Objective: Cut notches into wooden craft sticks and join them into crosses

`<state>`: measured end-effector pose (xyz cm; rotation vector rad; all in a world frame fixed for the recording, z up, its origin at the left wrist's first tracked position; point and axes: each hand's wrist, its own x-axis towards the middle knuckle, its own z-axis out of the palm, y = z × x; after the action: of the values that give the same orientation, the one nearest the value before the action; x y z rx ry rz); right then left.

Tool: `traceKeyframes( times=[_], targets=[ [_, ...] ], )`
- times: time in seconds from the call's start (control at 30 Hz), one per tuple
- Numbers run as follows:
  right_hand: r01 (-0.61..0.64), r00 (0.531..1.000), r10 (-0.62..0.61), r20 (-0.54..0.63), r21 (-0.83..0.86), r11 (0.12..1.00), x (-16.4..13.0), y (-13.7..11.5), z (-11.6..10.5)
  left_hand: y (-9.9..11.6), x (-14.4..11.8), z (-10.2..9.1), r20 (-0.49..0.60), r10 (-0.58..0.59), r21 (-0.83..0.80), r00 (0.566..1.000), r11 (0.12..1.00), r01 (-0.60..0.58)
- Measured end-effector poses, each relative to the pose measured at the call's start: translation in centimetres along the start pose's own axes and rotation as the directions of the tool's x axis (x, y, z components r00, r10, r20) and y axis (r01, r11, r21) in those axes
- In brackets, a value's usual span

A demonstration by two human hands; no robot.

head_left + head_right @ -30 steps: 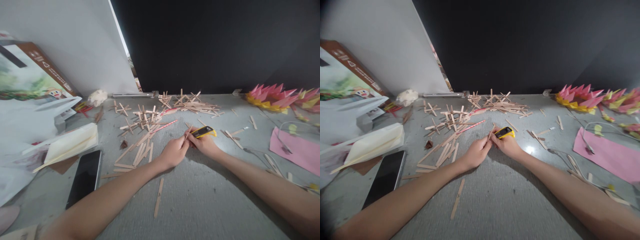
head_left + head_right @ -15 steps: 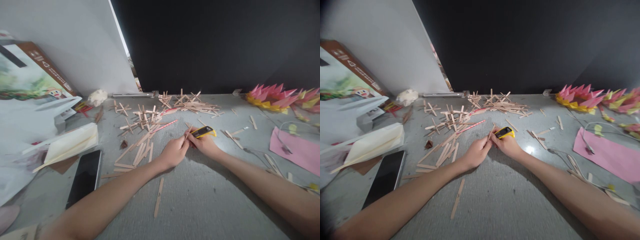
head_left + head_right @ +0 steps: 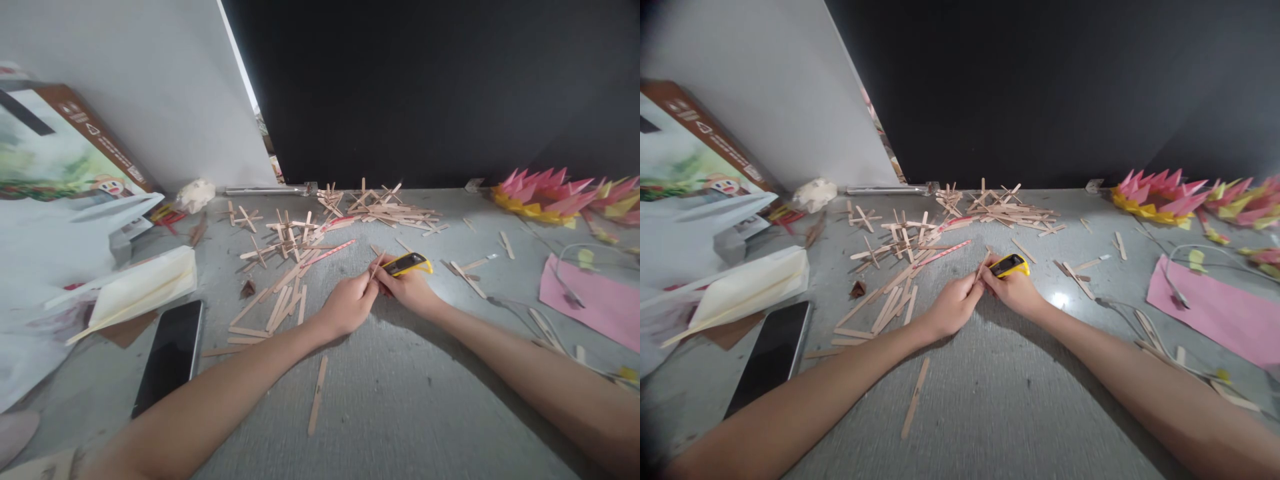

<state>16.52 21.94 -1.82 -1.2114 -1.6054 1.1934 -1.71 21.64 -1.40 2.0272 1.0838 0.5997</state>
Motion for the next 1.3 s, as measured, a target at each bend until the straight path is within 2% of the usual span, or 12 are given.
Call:
traceKeyframes(
  times=[0.2, 0.3, 0.4, 0.5, 0.73, 0.9, 1.07, 1.3],
  targets=[
    [0.001, 1.000, -0.001, -0.006, 0.015, 1.000, -0.1, 0.3, 0.1, -0.2, -0.1, 0.1, -0.006, -0.008, -0.029, 1.000, 1.000, 0.008],
    [0.020, 0.997, -0.018, -0.069, 0.037, 0.999, -0.3, 0.2, 0.1, -0.3, 0.1, 0.3, -0.044, -0.037, -0.219, 0.998, 0.975, 0.027],
    [0.076, 0.987, -0.064, -0.149, 0.078, 0.994, -0.6, -0.1, 0.0, -0.2, 0.4, 0.5, -0.057, -0.166, -0.526, 0.985, 0.843, 0.111],
    [0.159, 0.974, -0.143, -0.174, 0.083, 0.984, -1.1, -0.7, 0.0, 0.0, 0.6, 0.5, -0.034, -0.236, -0.669, 0.971, 0.728, 0.153],
    [0.359, 0.904, -0.369, -0.217, -0.082, 0.930, -2.2, -0.9, 0.0, 0.2, 0.6, 0.4, -0.062, -0.234, -0.669, 0.970, 0.731, 0.134],
    [0.413, 0.882, -0.456, -0.120, -0.266, 0.871, -2.0, 0.0, 0.1, -0.3, 0.7, 0.5, -0.097, -0.222, -0.622, 0.970, 0.775, 0.115],
    [0.428, 0.859, -0.494, -0.137, -0.337, 0.839, -1.6, -0.1, 0.3, -0.8, 0.8, 0.7, -0.113, -0.213, -0.609, 0.970, 0.786, 0.102],
    [0.380, 0.879, -0.447, -0.167, -0.319, 0.868, -1.6, -0.2, 0.4, -1.0, 0.8, 0.7, -0.127, -0.176, -0.554, 0.976, 0.829, 0.077]
  ],
)
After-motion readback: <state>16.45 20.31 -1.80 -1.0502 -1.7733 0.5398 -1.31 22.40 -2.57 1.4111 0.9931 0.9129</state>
